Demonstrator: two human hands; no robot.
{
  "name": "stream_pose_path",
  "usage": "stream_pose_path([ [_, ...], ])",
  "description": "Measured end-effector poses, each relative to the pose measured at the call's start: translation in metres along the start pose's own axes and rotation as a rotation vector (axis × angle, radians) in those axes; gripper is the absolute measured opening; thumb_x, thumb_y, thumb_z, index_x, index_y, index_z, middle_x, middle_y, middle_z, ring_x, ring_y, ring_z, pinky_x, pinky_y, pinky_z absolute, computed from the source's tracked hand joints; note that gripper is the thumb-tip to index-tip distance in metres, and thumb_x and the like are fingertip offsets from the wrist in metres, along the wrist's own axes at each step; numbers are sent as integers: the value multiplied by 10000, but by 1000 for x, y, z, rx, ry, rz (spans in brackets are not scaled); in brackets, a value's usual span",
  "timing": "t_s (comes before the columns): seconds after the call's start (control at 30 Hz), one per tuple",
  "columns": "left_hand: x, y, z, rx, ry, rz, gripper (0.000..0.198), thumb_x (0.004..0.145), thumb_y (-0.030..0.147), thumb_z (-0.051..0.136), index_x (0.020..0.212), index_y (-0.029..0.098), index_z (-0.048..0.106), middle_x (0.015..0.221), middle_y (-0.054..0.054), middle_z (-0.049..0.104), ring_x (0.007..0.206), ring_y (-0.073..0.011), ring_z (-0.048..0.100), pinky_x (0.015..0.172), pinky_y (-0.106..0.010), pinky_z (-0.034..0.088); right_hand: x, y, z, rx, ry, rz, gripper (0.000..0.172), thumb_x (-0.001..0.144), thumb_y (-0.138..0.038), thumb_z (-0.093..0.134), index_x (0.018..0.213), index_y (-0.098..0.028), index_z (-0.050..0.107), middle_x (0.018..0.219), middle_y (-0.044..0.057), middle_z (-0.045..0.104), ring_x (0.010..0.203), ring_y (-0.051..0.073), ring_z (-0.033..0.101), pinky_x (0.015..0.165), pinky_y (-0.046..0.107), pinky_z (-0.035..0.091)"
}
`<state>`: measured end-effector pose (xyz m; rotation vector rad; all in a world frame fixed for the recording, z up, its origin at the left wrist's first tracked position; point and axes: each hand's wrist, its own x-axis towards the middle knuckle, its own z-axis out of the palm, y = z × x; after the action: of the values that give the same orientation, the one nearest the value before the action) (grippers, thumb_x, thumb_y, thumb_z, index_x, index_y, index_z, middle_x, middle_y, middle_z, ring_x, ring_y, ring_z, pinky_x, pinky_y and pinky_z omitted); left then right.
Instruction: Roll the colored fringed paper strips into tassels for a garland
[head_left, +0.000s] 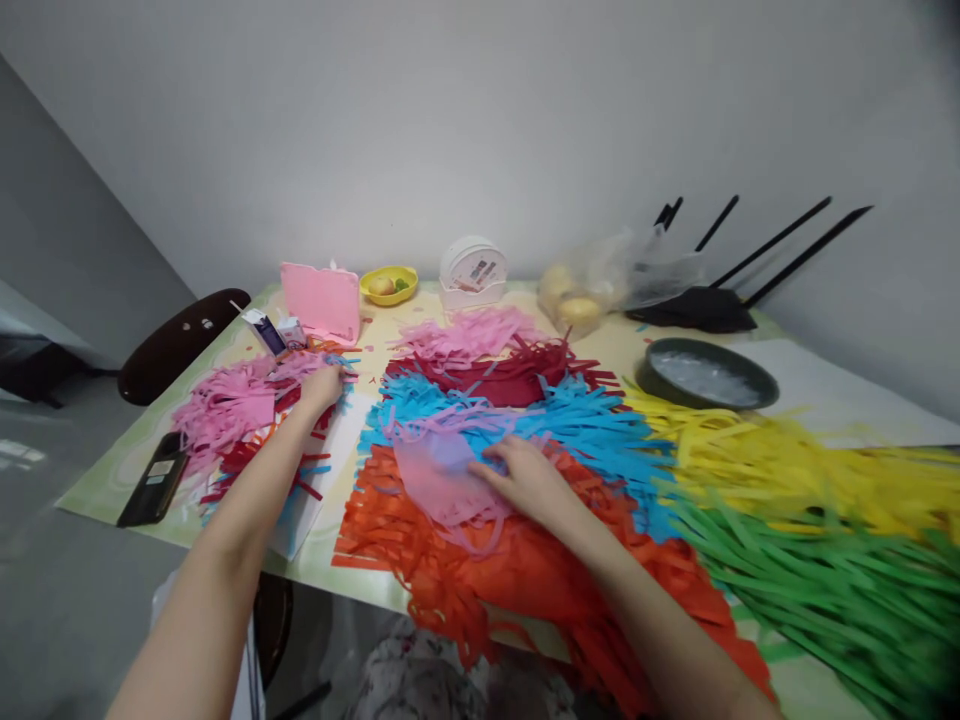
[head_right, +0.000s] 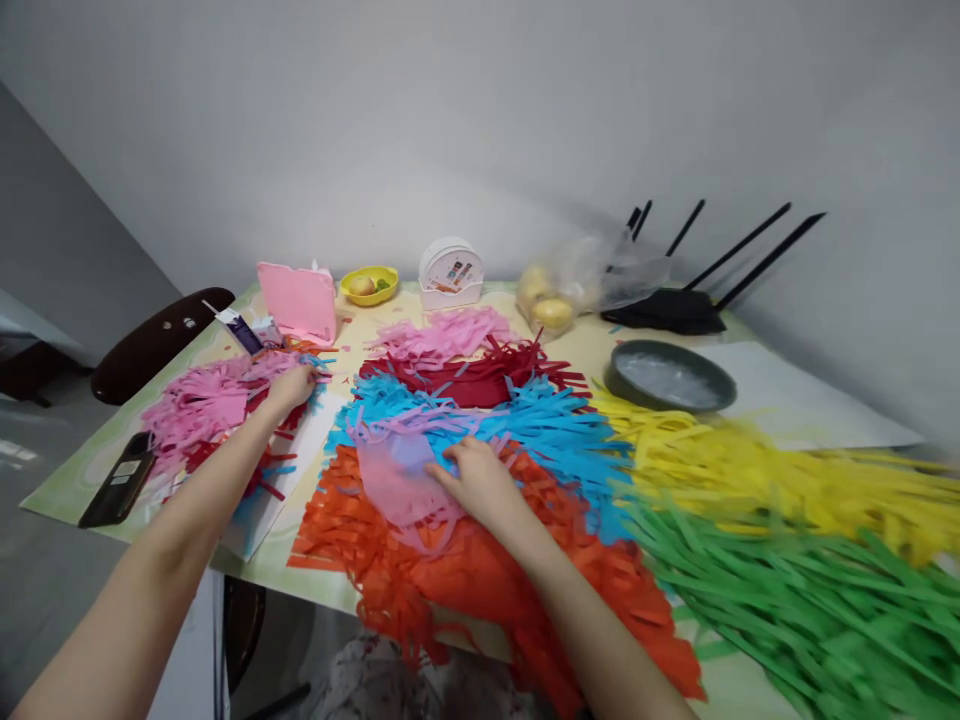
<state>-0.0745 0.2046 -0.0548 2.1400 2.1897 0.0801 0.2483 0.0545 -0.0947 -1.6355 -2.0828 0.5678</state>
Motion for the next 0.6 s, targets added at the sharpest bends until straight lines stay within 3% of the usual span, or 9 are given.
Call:
stream_pose_path([
  [0.1,-16,12,-14,-48,46,79,279,940,254,507,1129,108,650,1086,-162,684,1065,-300,633,942,-478,468,12,-10,7,-9,-33,-4,137,813,-263,666,764,-138,696,822,108,688,803,234,637,754,332,470],
  [0.2,-44,43,-32,-136,59,260,282,911,208,494,1082,109,695,1094,-175,697,1107,-310,622,984,-440,440,19,-26,-9,-4,-42,-63,74,811,-118,595,795,-139,664,844,89,687,797,198,623,731,280,445],
  [0.3,-78,82,-55,-325,1,590,379,839,250,624,1216,236,645,1239,-68,661,1180,-217,586,1026,-316,427,20,-51,-48,2,-93,-184,125,805,-84,572,868,-160,648,856,53,684,768,169,607,702,244,413],
  [0.37,-98,105,-69,-597,-131,905,512,796,256,678,1297,222,577,1283,-83,634,1189,-221,577,1018,-325,430,16,-72,-80,-37,-182,-270,132,804,-99,577,887,-173,650,781,21,666,661,144,573,625,226,373],
  [0.43,-111,122,-78,-704,-266,1057,483,780,266,698,1243,178,594,1218,-90,658,1102,-219,607,946,-309,455,7,-90,-108,-129,-269,-338,125,839,-135,553,911,-167,650,729,15,643,586,129,532,571,222,328],
  [0.5,-118,131,-83,-652,-350,1054,302,783,278,694,1052,145,660,1017,-54,704,928,-190,630,828,-268,461,-4,-103,-129,-203,-291,-358,142,864,-149,523,932,-166,647,714,14,637,577,125,527,562,221,314],
  [0.6,-123,133,-82,-574,-321,970,160,808,297,662,792,138,653,742,6,657,725,-147,581,696,-235,417,-20,-103,-148,-255,-227,-294,145,867,-166,526,954,-184,641,674,-3,629,578,129,540,559,221,317],
])
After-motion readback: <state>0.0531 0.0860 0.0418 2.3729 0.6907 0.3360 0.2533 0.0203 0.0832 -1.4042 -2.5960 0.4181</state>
